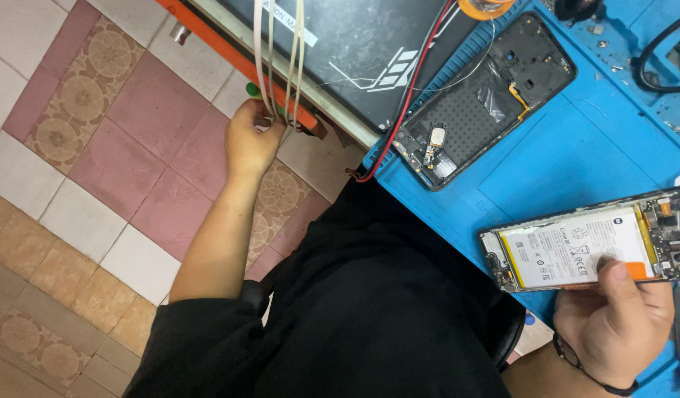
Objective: The person handles a disassembled smartphone, aligns and places the motherboard into the chassis, then installs the battery and connects its ribbon cable using tweezers. The person briefly connects a charging cable to test the device before continuing with internal component placement.
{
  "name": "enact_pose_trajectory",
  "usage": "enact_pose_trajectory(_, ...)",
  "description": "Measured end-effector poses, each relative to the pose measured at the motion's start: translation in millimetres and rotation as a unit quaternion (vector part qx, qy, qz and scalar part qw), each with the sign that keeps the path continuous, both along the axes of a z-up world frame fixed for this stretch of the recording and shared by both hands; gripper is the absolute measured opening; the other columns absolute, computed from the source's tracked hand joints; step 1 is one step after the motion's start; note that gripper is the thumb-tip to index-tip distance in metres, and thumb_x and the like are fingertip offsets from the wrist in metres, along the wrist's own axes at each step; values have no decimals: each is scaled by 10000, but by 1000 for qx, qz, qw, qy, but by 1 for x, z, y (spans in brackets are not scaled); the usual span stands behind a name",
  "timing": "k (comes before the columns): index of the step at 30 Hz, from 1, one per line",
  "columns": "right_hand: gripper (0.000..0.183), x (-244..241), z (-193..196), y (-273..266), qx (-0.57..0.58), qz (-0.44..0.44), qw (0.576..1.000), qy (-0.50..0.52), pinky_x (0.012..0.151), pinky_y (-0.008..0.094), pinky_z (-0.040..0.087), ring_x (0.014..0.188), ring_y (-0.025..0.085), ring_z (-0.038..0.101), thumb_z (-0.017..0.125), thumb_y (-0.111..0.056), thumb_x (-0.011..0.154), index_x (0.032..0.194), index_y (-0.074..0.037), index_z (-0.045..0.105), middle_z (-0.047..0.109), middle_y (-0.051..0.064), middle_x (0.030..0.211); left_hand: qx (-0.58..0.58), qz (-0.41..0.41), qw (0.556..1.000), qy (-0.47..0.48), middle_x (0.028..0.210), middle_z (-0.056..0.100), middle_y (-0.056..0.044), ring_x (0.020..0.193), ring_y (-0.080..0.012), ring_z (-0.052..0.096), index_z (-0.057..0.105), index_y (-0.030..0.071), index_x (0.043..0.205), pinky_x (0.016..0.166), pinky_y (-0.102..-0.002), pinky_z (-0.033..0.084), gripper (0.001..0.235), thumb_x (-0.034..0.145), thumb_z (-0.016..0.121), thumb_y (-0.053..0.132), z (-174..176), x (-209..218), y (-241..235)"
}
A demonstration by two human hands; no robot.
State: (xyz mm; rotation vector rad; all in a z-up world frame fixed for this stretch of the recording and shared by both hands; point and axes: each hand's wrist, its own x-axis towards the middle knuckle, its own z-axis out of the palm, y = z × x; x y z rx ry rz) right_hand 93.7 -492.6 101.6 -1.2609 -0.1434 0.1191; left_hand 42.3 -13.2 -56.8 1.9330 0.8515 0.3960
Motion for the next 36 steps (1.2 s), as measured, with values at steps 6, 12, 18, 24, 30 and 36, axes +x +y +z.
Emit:
enact_pose_trajectory(6, 133, -3, -3, -2, -18, -7, 1000, -7, 1065, 358, 493, 1107, 256, 647, 621, -6, 1168, 1258, 90, 605, 664, 199, 1267, 64, 22, 998, 1, 983, 710, -119, 917, -220, 685, 609, -18, 1044, 810, -350, 540, 348, 771, 791, 94, -4, -22, 5)
enact_pose_trajectory(12, 161, -4, -1, 1, -16, -1, 1000, -6, 1050, 363, 508, 1090, 252, 661, 635, -23, 1139, 1253, 87, 610, 699, 210, 1281, 2, -14, 999, -44, 1035, 755, -85, 896, -187, 669, 708, 31, 1104, 743, -323, 541, 281, 865, 801, 146, -9, -17, -13)
enact_pose_trajectory(18, 160, -3, -5, 1, -15, -11, 1000, -15, 1048, 366, 512, 1087, 253, 659, 646, -29, 1147, 1247, 90, 609, 699, 212, 1278, -100, 4, 988, -119, 1012, 746, -103, 880, -159, 686, 610, -13, 1081, 738, -283, 561, 162, 978, 687, 86, -28, -28, -22)
enact_pose_trajectory(24, 182, 0, 4, 9, 17, -17, 1000, 10, 999, 372, 531, 1082, 258, 671, 651, -43, 1124, 1265, 67, 617, 702, 191, 1263, -302, -102, 937, 141, 936, 752, -119, 800, -175, 730, 596, -31, 1160, 688, -323, 596, 249, 951, 563, 101, -32, -61, -20)
enact_pose_trajectory(30, 308, 12, 21, 21, 59, -34, 994, 87, 1028, 436, 569, 1139, 276, 690, 648, -47, 1049, 1351, 12, 632, 706, 153, 1252, -423, -319, 812, 244, 1033, 785, -17, 844, -135, 708, 712, 1, 1213, 727, -316, 625, 418, 957, 605, 314, 52, -55, -63)
enact_pose_trajectory(36, 211, 16, 22, 29, 146, -12, 984, 102, 913, 380, 541, 1067, 266, 662, 628, -6, 1116, 1317, 49, 596, 695, 193, 1262, -300, -452, 827, 146, 906, 773, -54, 775, -123, 687, 774, 58, 1170, 673, -287, 582, 265, 979, 651, 195, 151, -7, -114)
